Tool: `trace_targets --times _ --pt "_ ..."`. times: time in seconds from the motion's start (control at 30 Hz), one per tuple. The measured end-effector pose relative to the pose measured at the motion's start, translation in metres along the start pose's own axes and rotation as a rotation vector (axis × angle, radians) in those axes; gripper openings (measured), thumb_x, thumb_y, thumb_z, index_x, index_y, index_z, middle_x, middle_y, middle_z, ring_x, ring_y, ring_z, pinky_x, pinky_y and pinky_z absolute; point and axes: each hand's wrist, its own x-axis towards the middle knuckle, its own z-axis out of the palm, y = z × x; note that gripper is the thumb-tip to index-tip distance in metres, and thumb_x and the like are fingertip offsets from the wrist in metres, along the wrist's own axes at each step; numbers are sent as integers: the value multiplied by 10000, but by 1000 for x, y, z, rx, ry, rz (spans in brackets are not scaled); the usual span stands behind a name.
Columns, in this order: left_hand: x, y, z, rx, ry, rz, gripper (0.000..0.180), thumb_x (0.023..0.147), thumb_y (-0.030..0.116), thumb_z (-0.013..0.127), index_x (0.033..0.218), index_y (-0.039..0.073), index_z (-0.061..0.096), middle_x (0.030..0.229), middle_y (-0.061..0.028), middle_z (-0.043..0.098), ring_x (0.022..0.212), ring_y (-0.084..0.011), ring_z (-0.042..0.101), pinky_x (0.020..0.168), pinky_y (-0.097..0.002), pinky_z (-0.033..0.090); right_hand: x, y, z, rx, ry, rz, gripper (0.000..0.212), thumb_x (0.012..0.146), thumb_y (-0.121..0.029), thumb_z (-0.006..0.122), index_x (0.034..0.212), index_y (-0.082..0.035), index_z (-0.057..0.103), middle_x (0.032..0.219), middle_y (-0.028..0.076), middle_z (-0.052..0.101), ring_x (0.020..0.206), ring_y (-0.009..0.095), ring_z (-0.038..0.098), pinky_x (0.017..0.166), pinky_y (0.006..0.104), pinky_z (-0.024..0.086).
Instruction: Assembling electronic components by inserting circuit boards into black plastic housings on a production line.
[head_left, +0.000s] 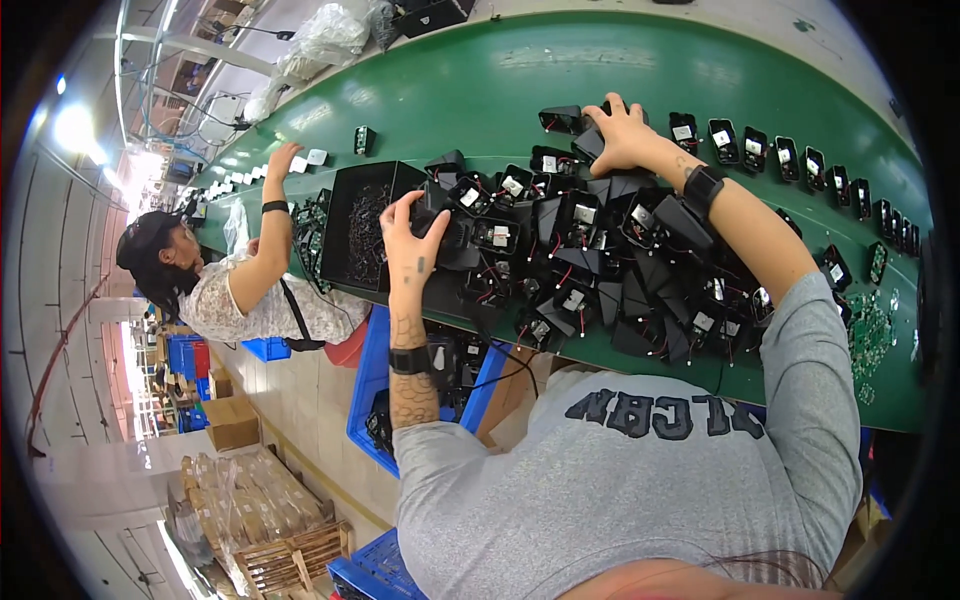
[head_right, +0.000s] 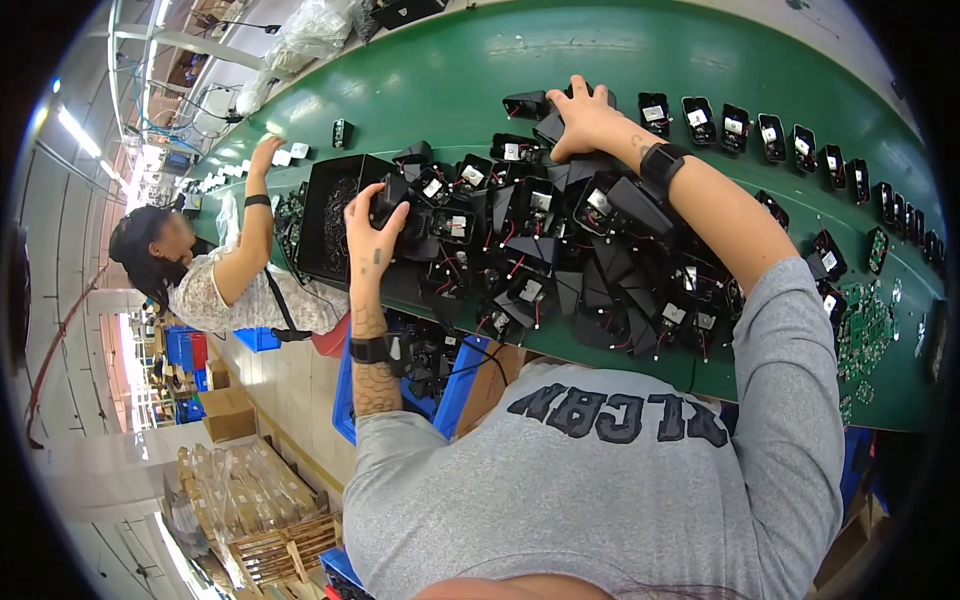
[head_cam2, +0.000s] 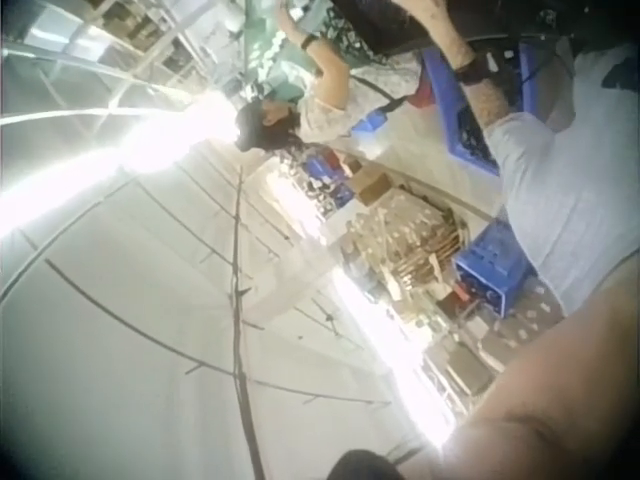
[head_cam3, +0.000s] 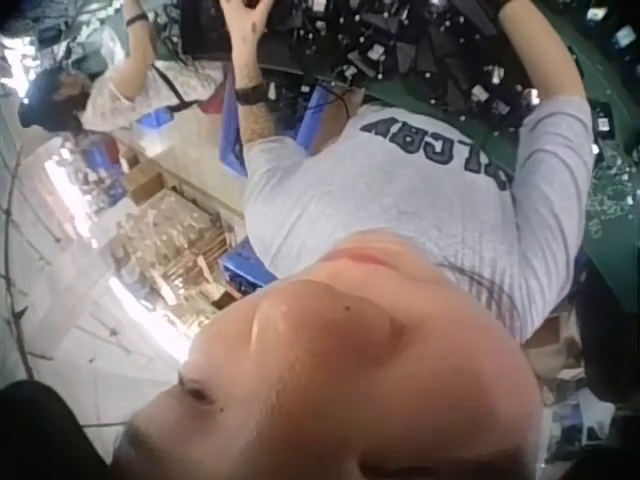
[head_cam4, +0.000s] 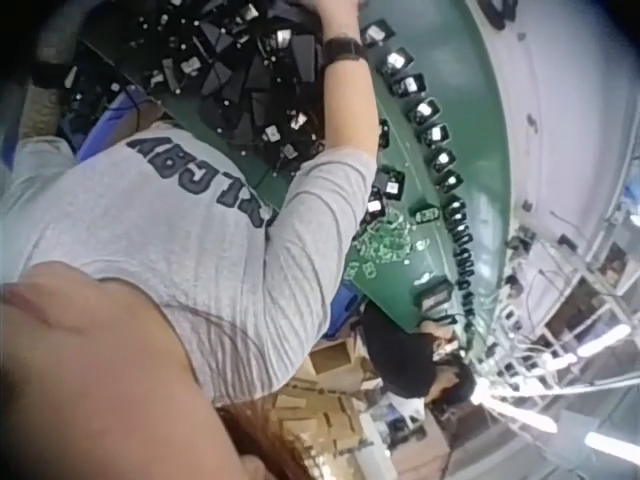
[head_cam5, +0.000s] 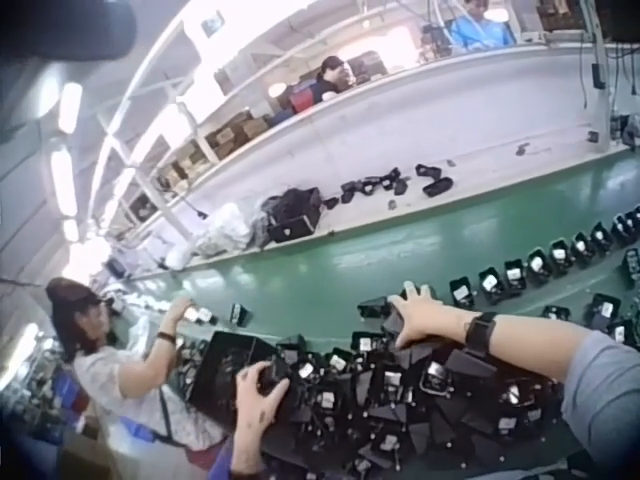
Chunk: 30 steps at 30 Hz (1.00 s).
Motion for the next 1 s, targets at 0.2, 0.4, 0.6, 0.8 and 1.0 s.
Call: trace_targets --times 0.2,0.4,0.6,0.8,1.0 --pt "-21 -9 8 -12 59 -44 620 873 328 651 1400 105 412 1304 -221 474 1177 -340 503 935 -395 446 2 4 2 41 42 -2 964 524 -322 797 1380 -221 366 1415 254 253 1168 532 376 966 559 412" --pt "-45 -8 8 -376 86 -155 593 910 329 588 1410 69 402 1430 -204 378 1255 -339 451 783 -357 569 22 71 -1 473 209 67 758 594 -262 773 1281 -153 473 1148 260 471 1060 398 501 895 442 482" --pt "-57 -17 14 -81 226 130 396 947 181 536 1317 40 513 1375 -156 485 1152 -243 561 628 -264 583 -2 51 11 230 242 -77 572 643 -132 695 1183 -135 508 1104 222 485 1082 386 469 949 415 420" --pt "-60 -41 25 -158 253 226 345 934 138 511 1249 9 572 1337 -123 541 971 -159 628 532 -201 501 -8 32 -37 508 197 -104 543 659 -152 696 1174 -92 536 1041 187 523 966 305 540 775 405 511" --pt "-69 -40 18 -413 451 165 309 930 88 464 1192 -4 599 1296 -153 551 920 -179 643 598 -229 542 -60 -104 -39 437 43 -640 538 693 -86 659 1214 -121 525 1171 152 492 1097 317 499 976 363 409"
